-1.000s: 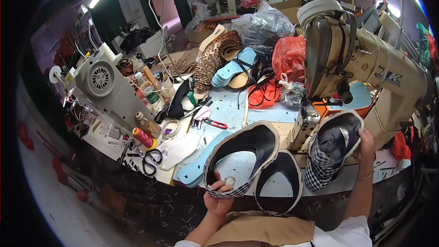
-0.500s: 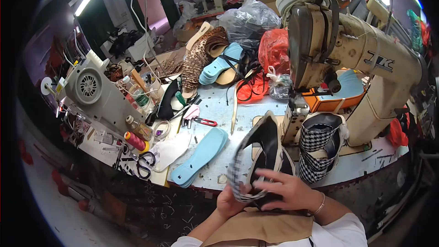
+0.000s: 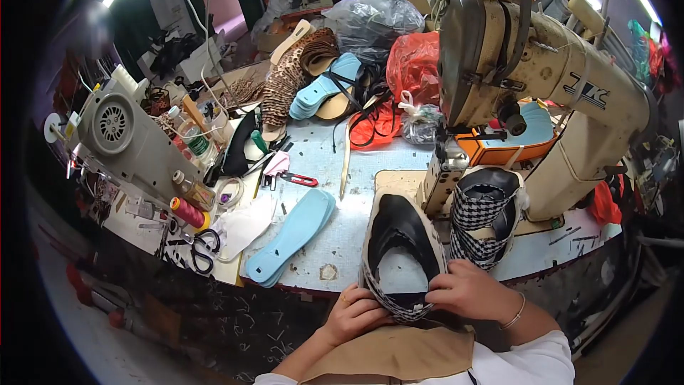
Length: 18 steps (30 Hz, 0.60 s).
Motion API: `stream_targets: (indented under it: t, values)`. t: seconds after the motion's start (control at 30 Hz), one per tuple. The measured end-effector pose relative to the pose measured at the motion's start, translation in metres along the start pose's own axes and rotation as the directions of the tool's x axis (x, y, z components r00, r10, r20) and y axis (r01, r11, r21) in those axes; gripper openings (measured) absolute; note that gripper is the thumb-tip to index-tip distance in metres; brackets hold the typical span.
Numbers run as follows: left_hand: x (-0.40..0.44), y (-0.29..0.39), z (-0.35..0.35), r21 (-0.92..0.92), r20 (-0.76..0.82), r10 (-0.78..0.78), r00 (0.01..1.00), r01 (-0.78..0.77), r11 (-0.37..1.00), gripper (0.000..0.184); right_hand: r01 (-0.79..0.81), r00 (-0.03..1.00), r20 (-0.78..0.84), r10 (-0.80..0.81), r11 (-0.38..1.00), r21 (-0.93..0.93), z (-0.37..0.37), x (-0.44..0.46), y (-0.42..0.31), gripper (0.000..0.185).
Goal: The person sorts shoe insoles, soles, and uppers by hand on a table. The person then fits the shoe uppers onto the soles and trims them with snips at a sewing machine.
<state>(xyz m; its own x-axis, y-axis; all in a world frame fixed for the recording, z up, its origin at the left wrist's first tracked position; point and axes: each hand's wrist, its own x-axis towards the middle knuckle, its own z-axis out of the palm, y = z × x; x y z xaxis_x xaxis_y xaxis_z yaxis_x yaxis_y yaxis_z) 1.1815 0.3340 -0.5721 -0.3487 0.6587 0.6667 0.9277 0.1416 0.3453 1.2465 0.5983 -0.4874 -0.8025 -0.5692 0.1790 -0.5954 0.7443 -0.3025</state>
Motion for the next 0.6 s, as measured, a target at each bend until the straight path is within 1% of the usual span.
stream_targets:
  t: [0.07,0.1,0.13,0.2,0.23,0.3,0.33,0.37,0.4,0.43,0.47,0.53,0.57,0.6]
  values:
    - [0.009,0.002,-0.010,-0.028,-0.004,-0.052,0.999,0.052,0.998,0.030,-0.029,0.995,-0.094,0.030,0.999,0.015,0.007,0.001,-0.005,0.021]
    - [0.010,-0.001,-0.014,0.005,0.013,-0.054,0.998,0.054,0.999,0.035,-0.088,0.993,-0.078,0.088,0.996,0.001,0.015,0.001,-0.003,0.029]
    - [0.013,0.000,-0.015,0.007,0.014,-0.046,0.999,0.046,0.999,0.035,-0.090,0.992,-0.086,0.089,0.996,-0.002,0.021,0.003,-0.003,0.029]
    - [0.019,0.002,-0.014,0.045,-0.148,-0.225,0.963,0.234,0.971,0.046,-0.151,0.978,-0.171,0.121,0.972,-0.178,0.032,0.009,-0.003,0.036]
    - [0.018,0.002,-0.013,0.058,-0.167,-0.151,0.974,0.163,0.985,0.057,-0.175,0.978,-0.145,0.149,0.966,-0.189,0.043,0.009,-0.003,0.043]
    - [0.024,0.013,-0.014,0.132,0.019,-0.029,0.999,0.026,0.991,0.060,-0.180,0.966,-0.214,0.143,0.970,-0.163,0.050,0.014,-0.009,0.045]
    - [0.027,0.017,-0.008,0.285,0.182,-0.026,0.983,-0.028,0.958,0.063,-0.184,0.957,-0.250,0.144,0.972,-0.148,0.047,0.017,-0.014,0.045]
    - [0.029,0.020,-0.006,0.335,0.262,-0.111,0.959,0.018,0.942,0.064,-0.203,0.954,-0.253,0.160,0.967,-0.155,0.045,0.014,-0.010,0.045]
    - [0.031,0.021,-0.003,0.389,0.333,-0.199,0.922,0.058,0.919,0.065,-0.145,0.955,-0.260,0.140,0.989,-0.001,0.045,0.012,-0.003,0.045]
    - [0.031,0.019,-0.001,0.363,0.310,-0.211,0.927,0.090,0.928,0.059,-0.078,0.954,-0.275,0.117,0.986,0.150,0.042,0.011,0.003,0.044]
    - [0.030,0.016,-0.001,0.356,0.312,-0.195,0.930,0.076,0.932,0.059,-0.106,0.934,-0.293,0.203,0.943,0.315,0.033,0.005,0.012,0.044]
    - [0.025,0.013,-0.002,0.365,0.326,-0.134,0.936,0.006,0.931,0.051,-0.300,0.803,-0.502,0.321,0.946,0.126,-0.003,-0.004,0.019,0.047]
    - [0.025,0.013,-0.001,0.359,0.329,-0.128,0.936,0.001,0.933,0.051,-0.385,0.760,-0.570,0.312,0.923,-0.009,-0.018,-0.002,0.026,0.048]
    - [0.025,0.013,0.001,0.349,0.289,-0.140,0.947,0.032,0.937,0.046,-0.472,0.717,-0.635,0.289,0.871,-0.135,-0.029,0.000,0.031,0.049]
